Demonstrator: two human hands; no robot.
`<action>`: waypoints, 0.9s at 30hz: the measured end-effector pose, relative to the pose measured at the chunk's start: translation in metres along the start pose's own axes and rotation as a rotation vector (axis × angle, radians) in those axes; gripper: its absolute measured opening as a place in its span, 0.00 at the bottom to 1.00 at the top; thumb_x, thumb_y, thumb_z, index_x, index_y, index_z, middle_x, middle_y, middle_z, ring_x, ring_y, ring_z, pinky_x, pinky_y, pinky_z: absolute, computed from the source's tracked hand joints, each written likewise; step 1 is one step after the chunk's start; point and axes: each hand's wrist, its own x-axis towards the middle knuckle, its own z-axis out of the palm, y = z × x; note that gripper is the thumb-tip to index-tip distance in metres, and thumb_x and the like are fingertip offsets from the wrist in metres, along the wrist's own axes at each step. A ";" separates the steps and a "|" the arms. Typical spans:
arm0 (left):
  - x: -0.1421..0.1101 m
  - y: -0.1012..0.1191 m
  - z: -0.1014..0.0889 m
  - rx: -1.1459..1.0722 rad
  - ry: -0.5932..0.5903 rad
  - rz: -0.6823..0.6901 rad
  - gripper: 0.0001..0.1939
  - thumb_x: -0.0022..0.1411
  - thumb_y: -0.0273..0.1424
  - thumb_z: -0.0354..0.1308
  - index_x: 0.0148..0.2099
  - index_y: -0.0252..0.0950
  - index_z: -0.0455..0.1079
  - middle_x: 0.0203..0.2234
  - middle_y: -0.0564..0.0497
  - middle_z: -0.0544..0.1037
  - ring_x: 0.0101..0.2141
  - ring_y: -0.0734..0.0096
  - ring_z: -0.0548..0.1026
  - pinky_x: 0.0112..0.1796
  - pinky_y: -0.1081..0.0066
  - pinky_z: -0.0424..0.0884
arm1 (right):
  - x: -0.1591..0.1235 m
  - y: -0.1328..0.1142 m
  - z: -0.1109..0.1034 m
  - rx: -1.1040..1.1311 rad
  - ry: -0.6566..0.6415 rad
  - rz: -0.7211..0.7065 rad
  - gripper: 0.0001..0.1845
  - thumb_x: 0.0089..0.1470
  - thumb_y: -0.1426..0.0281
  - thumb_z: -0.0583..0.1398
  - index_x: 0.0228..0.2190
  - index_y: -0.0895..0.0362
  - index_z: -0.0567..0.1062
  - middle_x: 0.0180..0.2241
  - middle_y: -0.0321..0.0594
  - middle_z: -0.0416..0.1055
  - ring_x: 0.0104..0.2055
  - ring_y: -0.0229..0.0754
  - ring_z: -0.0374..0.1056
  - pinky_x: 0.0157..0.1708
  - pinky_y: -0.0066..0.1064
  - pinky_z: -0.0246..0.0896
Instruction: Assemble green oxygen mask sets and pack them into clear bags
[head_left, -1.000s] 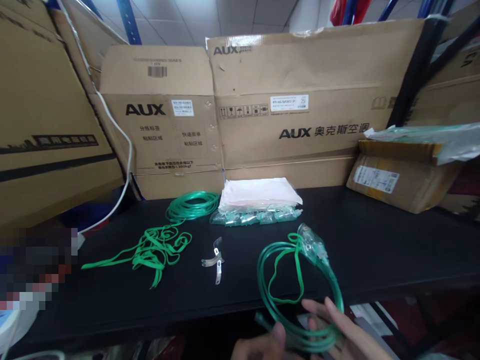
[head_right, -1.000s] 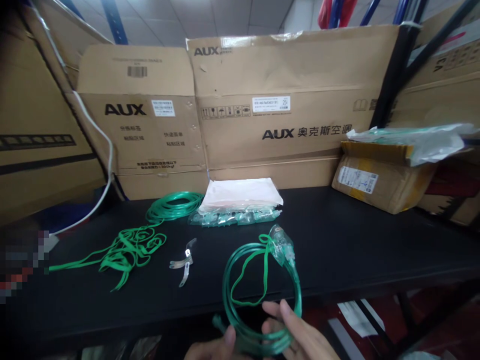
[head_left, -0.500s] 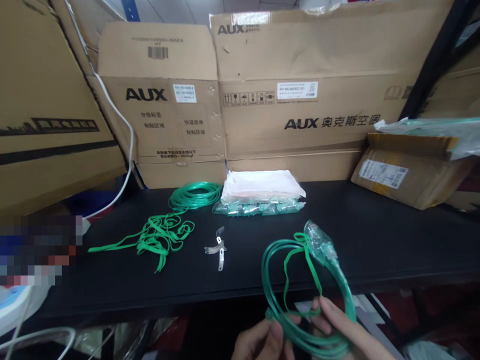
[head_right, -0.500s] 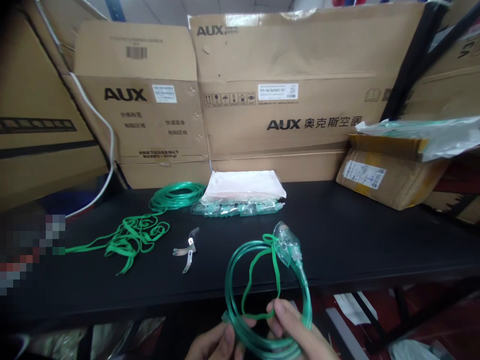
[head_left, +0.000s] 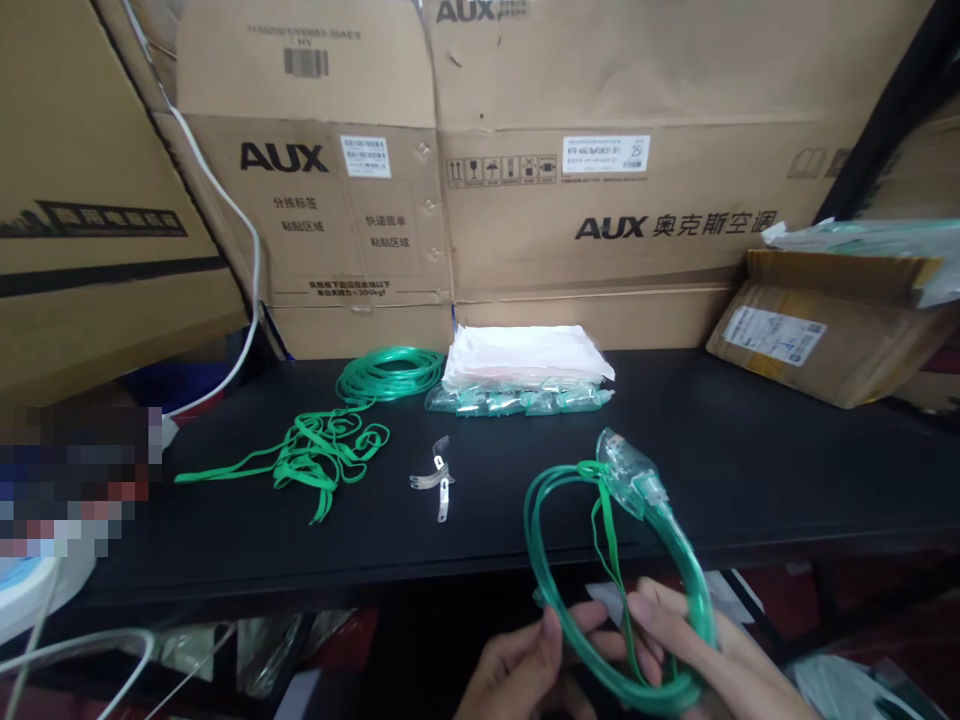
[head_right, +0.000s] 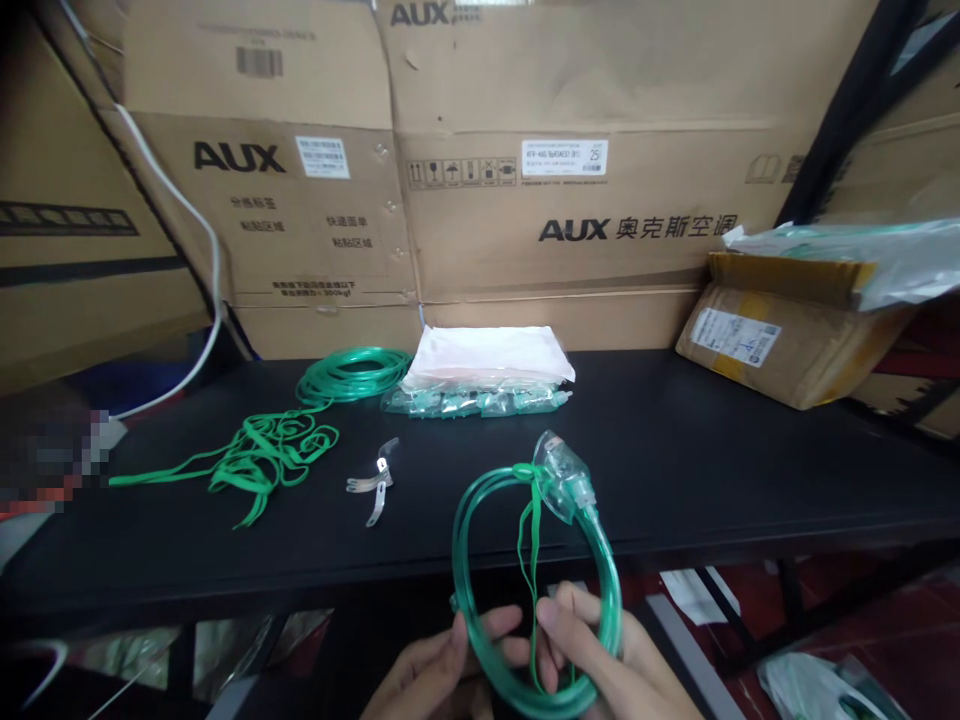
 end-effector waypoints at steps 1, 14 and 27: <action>0.000 0.001 0.000 0.012 -0.001 -0.018 0.36 0.57 0.59 0.64 0.56 0.36 0.79 0.46 0.39 0.81 0.28 0.72 0.73 0.35 0.69 0.67 | 0.000 -0.001 0.000 -0.047 -0.005 -0.006 0.24 0.55 0.52 0.68 0.22 0.58 0.72 0.25 0.33 0.62 0.29 0.36 0.58 0.37 0.28 0.60; 0.002 -0.005 -0.005 -0.071 -0.048 -0.106 0.38 0.55 0.61 0.63 0.59 0.42 0.76 0.46 0.43 0.79 0.25 0.78 0.70 0.25 0.76 0.58 | -0.004 -0.008 0.004 -0.275 -0.020 -0.071 0.24 0.59 0.49 0.64 0.24 0.56 0.73 0.27 0.36 0.67 0.36 0.42 0.66 0.44 0.33 0.61; 0.007 -0.005 -0.004 -0.041 -0.132 0.009 0.33 0.57 0.61 0.61 0.40 0.33 0.76 0.39 0.45 0.78 0.28 0.74 0.72 0.32 0.72 0.64 | -0.002 -0.008 0.010 -0.212 -0.022 -0.035 0.20 0.53 0.50 0.69 0.37 0.54 0.84 0.30 0.38 0.75 0.35 0.40 0.69 0.39 0.30 0.62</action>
